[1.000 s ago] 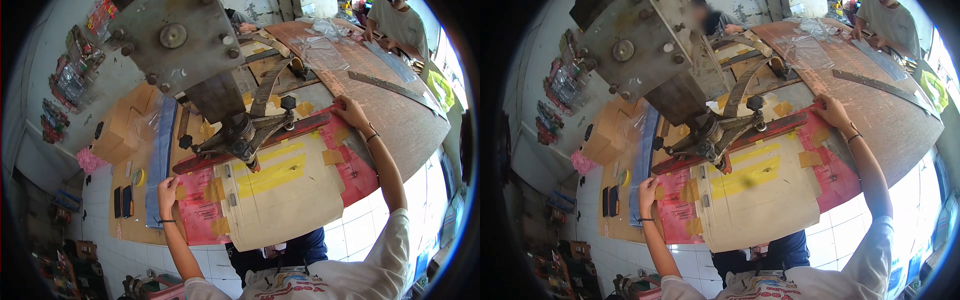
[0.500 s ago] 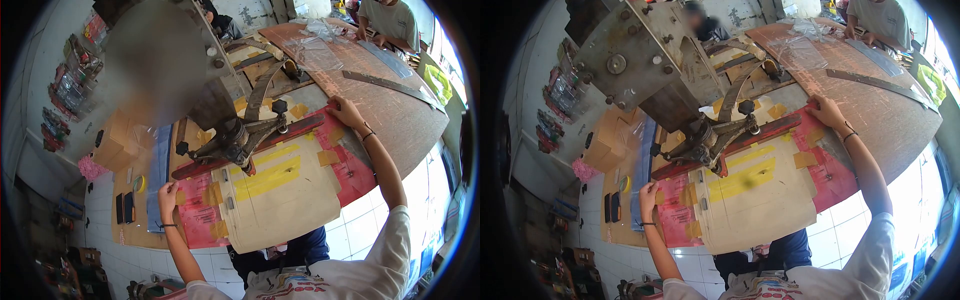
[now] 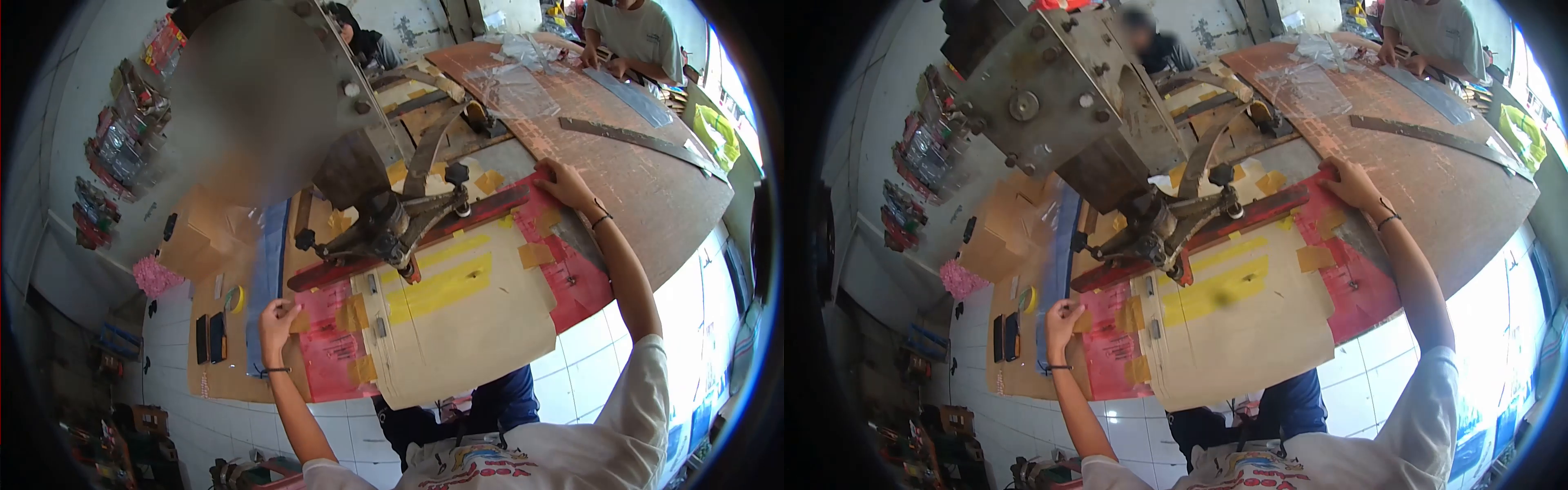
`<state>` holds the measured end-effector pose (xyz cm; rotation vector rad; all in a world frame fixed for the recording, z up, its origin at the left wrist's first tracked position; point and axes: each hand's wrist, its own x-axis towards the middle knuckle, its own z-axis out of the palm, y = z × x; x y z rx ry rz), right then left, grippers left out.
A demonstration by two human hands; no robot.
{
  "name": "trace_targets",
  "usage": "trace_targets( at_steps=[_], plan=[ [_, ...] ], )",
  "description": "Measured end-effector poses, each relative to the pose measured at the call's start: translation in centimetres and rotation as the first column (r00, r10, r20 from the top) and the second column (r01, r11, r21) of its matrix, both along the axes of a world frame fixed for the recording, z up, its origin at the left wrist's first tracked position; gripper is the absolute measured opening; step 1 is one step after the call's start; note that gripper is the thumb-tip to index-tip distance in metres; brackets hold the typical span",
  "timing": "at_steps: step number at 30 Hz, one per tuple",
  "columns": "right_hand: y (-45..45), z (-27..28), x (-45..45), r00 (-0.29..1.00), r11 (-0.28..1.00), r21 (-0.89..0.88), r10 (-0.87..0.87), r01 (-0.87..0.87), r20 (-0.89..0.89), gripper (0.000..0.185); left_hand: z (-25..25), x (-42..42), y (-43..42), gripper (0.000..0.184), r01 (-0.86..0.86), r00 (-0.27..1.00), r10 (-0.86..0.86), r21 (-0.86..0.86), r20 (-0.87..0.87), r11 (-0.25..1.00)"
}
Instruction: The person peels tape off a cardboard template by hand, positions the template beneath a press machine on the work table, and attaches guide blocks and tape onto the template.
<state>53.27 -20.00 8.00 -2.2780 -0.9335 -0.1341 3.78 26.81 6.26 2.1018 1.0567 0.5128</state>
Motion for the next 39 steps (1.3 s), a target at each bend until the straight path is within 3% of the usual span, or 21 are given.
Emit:
trace_targets(
  at_steps=[4,7,12,15,18,22,28,34,39],
  plan=[
    [0.2,0.4,-0.1,1.0,1.0,-0.023,-0.011,0.011,-0.012,0.038,-0.9,-1.9,1.2,0.036,0.049,0.992,-0.022,-0.219,0.123,0.975],
    [0.3,0.3,-0.2,0.999,0.999,-0.048,-0.012,0.01,-0.033,0.038,-1.5,-2.8,1.3,0.04,0.055,0.988,-0.017,-0.245,0.156,0.968],
    [0.1,-0.3,0.3,1.0,1.0,-0.024,0.0,0.0,-0.015,0.039,-1.8,-2.1,-0.2,0.039,-0.082,0.992,0.09,-0.098,0.087,0.992],
    [0.0,-0.8,0.6,1.0,1.0,0.005,0.024,-0.024,0.007,0.038,-2.8,-1.9,-0.7,0.039,-0.095,0.995,0.089,0.167,0.04,0.981],
    [0.0,-0.5,0.5,1.0,1.0,-0.005,0.018,-0.018,-0.009,0.037,-1.5,-1.2,-3.1,0.038,-0.164,0.986,0.166,0.297,0.019,0.941],
    [-0.1,-0.3,0.3,1.0,1.0,-0.018,0.005,-0.006,-0.022,0.036,-1.1,-0.8,-4.6,0.032,-0.234,0.972,0.227,0.334,0.06,0.913],
    [0.1,-0.1,0.3,0.999,1.0,-0.021,0.011,-0.012,-0.043,0.034,-2.0,-1.3,-4.3,0.032,-0.209,0.971,0.24,0.432,-0.019,0.877],
    [-0.1,-0.7,0.8,0.999,1.0,0.006,0.03,-0.03,-0.02,0.034,-1.1,-1.2,-5.0,0.035,-0.242,0.952,0.295,0.394,-0.078,0.887],
    [-0.2,-0.9,0.9,1.0,1.0,-0.005,0.017,-0.017,-0.022,0.034,-1.7,-1.6,-4.7,0.029,-0.251,0.96,0.279,0.395,-0.013,0.884]
  ],
)
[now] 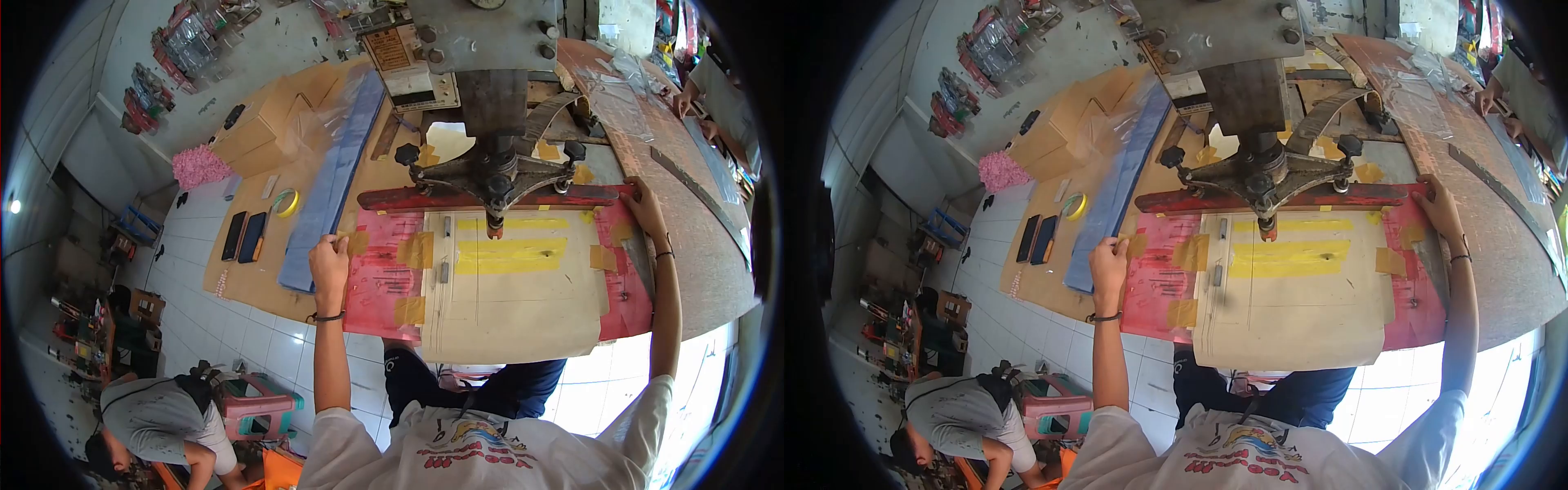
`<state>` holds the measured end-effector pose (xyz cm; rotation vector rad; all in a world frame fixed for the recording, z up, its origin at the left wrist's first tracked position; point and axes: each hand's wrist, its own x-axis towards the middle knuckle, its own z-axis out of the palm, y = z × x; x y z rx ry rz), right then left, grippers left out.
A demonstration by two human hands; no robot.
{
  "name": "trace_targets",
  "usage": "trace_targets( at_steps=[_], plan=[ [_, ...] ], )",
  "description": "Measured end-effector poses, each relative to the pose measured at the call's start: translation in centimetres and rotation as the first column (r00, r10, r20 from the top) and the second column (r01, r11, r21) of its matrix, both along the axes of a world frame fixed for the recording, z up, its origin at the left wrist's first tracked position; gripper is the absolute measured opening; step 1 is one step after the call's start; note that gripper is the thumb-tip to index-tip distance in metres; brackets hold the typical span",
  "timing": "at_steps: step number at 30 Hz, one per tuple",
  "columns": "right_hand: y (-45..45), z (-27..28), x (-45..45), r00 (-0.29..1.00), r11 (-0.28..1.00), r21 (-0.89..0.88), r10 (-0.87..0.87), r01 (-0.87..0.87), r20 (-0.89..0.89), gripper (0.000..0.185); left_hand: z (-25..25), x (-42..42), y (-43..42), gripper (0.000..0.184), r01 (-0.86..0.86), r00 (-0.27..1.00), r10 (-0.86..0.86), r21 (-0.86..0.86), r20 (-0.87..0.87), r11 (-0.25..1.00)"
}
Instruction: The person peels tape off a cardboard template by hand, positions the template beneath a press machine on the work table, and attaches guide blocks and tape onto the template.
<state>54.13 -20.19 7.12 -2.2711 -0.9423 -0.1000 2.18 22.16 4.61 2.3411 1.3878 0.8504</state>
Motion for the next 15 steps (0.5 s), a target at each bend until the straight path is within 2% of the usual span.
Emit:
trace_targets(
  at_steps=[4,7,8,11,12,13,14,15],
  plan=[
    [0.2,-0.3,0.7,0.997,0.998,0.061,0.024,-0.019,-0.075,0.033,0.1,-0.5,1.3,0.026,0.055,0.996,-0.049,-0.089,0.074,0.995],
    [0.1,-0.2,0.8,0.989,0.993,0.091,0.08,-0.069,-0.126,0.032,1.1,-1.5,3.1,0.027,0.154,0.988,-0.149,-0.295,0.039,0.943],
    [0.0,0.1,0.7,0.986,0.992,0.096,0.098,-0.085,-0.133,0.032,2.0,-1.8,3.1,0.028,0.138,0.99,-0.099,-0.549,0.099,0.824],
    [-0.4,-0.2,1.3,0.959,0.978,0.173,0.156,-0.117,-0.238,0.032,2.1,-2.5,2.5,0.03,0.332,0.941,-0.176,-0.678,0.29,0.656],
    [-0.4,-0.3,1.9,0.953,0.971,0.201,0.178,-0.129,-0.246,0.033,1.5,-2.4,2.4,0.027,0.335,0.941,-0.231,-0.601,0.246,0.725],
    [-0.5,-0.8,2.3,0.945,0.965,0.222,0.199,-0.142,-0.26,0.033,1.5,-2.1,1.4,0.026,0.35,0.935,-0.288,-0.402,0.209,0.846],
    [-0.6,-1.3,2.6,0.935,0.959,0.24,0.22,-0.154,-0.278,0.033,1.2,-1.7,0.2,0.024,0.358,0.93,-0.332,-0.186,0.158,0.915],
    [-0.6,-1.3,2.6,0.932,0.96,0.231,0.224,-0.16,-0.284,0.033,1.2,-0.9,-1.4,0.022,0.358,0.928,-0.36,0.035,0.094,0.933]
  ],
)
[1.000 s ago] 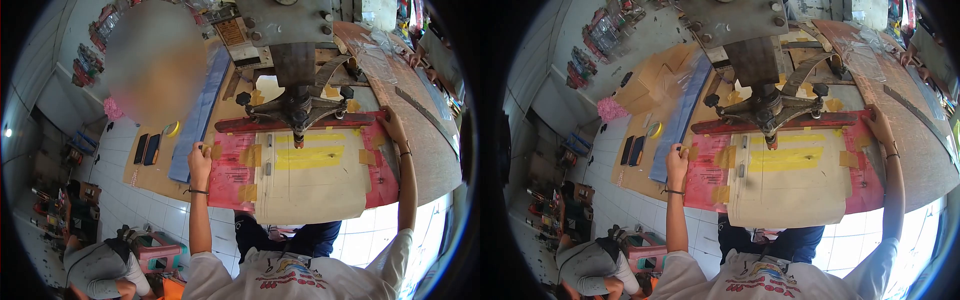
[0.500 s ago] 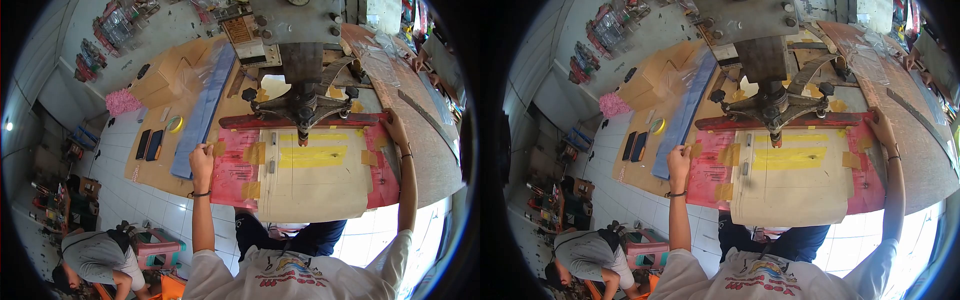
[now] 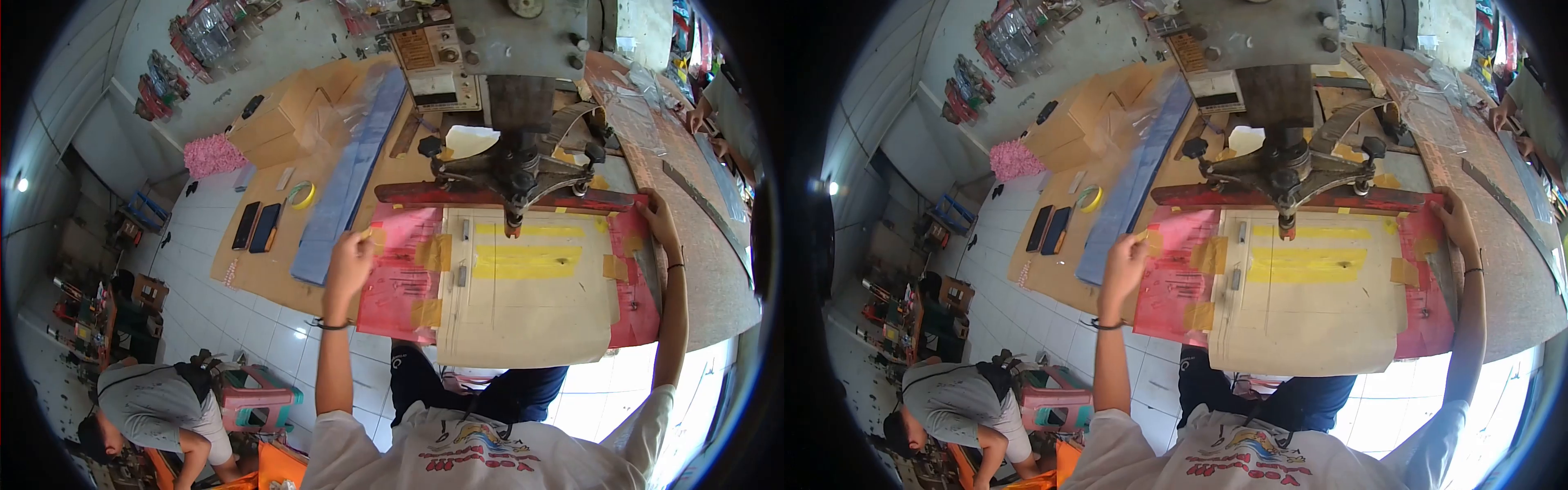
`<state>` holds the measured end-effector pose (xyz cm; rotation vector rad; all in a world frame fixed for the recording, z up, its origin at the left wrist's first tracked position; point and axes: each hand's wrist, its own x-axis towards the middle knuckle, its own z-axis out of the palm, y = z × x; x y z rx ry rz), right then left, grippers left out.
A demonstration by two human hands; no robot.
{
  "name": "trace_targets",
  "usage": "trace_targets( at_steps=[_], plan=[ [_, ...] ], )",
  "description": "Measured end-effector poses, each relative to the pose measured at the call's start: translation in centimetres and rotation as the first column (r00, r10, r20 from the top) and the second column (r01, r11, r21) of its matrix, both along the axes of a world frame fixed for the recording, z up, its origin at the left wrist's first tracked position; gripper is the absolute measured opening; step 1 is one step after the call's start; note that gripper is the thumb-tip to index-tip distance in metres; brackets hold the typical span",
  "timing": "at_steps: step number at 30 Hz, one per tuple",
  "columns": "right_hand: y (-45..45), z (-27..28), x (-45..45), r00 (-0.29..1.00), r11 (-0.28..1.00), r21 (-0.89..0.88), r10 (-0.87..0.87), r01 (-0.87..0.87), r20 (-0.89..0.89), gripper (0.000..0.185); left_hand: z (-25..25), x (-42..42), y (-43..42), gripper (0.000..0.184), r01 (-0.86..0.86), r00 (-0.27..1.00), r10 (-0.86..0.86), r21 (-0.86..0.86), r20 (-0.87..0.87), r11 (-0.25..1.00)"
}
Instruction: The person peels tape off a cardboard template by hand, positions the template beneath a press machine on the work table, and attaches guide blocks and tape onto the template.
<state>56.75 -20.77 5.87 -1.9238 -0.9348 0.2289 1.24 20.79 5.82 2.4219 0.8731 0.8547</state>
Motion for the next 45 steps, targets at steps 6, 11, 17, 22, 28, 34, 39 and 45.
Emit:
trace_targets(
  at_steps=[6,11,17,22,28,34,39,45],
  plan=[
    [0.1,0.0,0.0,1.0,1.0,-0.016,0.006,-0.005,0.003,0.033,1.2,4.5,-8.0,0.018,-0.133,0.962,0.221,0.433,-0.161,0.891],
    [0.3,0.8,-1.3,0.999,0.998,-0.053,-0.019,0.021,0.038,0.035,0.2,5.3,-8.6,0.016,-0.14,0.964,0.215,0.389,-0.156,0.911],
    [0.4,0.3,-1.0,0.989,0.996,-0.064,-0.059,0.068,0.135,0.033,1.6,3.9,-4.7,0.02,-0.181,0.983,0.182,0.191,0.015,0.965],
    [0.6,1.1,-1.7,0.986,0.988,-0.112,-0.09,0.105,0.137,0.032,0.2,1.6,3.0,0.026,-0.14,0.99,0.141,-0.178,-0.009,0.974],
    [0.6,0.8,-1.1,1.0,0.999,-0.03,-0.016,0.017,0.013,0.031,1.5,-0.7,5.6,0.025,-0.07,0.96,-0.176,-0.795,-0.218,0.603],
    [0.6,1.0,-1.0,0.999,1.0,-0.016,-0.013,0.012,-0.04,0.029,1.7,-2.1,5.8,0.027,-0.084,0.907,-0.291,-0.806,-0.306,0.585],
    [0.8,1.1,-1.9,1.0,0.999,0.053,0.014,-0.013,-0.014,0.029,3.5,-2.8,5.7,0.025,-0.163,0.849,-0.33,-0.798,-0.414,0.581],
    [1.4,0.6,-1.5,0.979,0.987,0.001,-0.158,0.159,0.126,0.027,1.9,-1.5,6.2,0.032,-0.015,0.991,-0.094,-0.786,-0.093,0.618]
  ],
)
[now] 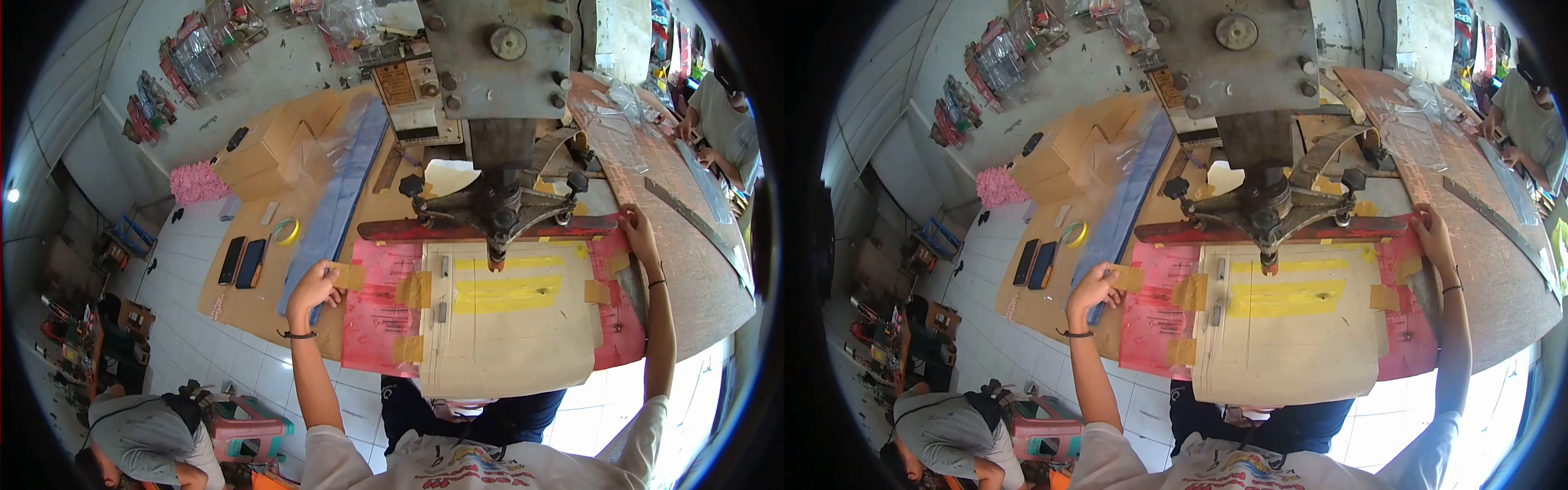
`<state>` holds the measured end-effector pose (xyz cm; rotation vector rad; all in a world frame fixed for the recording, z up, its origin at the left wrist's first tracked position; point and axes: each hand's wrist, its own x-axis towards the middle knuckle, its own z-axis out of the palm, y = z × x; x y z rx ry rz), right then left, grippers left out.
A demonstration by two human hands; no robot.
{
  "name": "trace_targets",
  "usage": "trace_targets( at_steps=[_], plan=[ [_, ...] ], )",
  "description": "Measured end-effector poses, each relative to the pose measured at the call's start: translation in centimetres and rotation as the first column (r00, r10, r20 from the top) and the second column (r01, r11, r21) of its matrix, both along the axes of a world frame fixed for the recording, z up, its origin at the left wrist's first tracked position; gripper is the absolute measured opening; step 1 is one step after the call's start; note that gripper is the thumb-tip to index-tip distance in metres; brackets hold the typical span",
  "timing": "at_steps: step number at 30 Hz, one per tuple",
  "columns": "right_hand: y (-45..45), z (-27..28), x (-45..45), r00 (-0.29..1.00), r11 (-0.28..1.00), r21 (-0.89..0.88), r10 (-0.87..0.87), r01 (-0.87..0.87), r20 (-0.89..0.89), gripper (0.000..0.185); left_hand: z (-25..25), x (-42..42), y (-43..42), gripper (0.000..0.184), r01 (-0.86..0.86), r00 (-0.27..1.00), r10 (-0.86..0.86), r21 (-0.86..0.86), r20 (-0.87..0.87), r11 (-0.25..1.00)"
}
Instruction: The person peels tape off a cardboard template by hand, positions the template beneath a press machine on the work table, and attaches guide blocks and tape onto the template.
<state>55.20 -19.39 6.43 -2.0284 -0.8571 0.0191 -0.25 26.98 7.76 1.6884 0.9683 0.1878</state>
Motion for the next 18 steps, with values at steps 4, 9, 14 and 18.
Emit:
trace_targets(
  at_steps=[4,9,14,18],
  plan=[
    [-0.1,-0.1,-0.3,0.999,0.999,-0.042,-0.02,0.022,0.049,0.028,2.2,2.5,0.0,0.054,0.033,0.999,-0.035,-0.066,-0.028,0.997],
    [0.1,-0.3,0.2,1.0,0.999,-0.033,0.013,-0.013,0.008,0.029,-0.5,6.5,5.1,0.048,0.3,0.953,-0.302,0.116,-0.006,0.947],
    [0.1,0.0,0.7,1.0,0.998,-0.048,-0.027,0.027,-0.004,0.029,0.0,7.8,6.3,0.056,0.338,0.939,-0.332,0.058,-0.093,0.939],
    [0.4,-1.0,1.0,0.997,0.997,-0.025,-0.066,0.067,0.036,0.031,0.4,7.6,5.7,0.045,0.275,0.961,-0.272,0.099,-0.042,0.956]
  ],
)
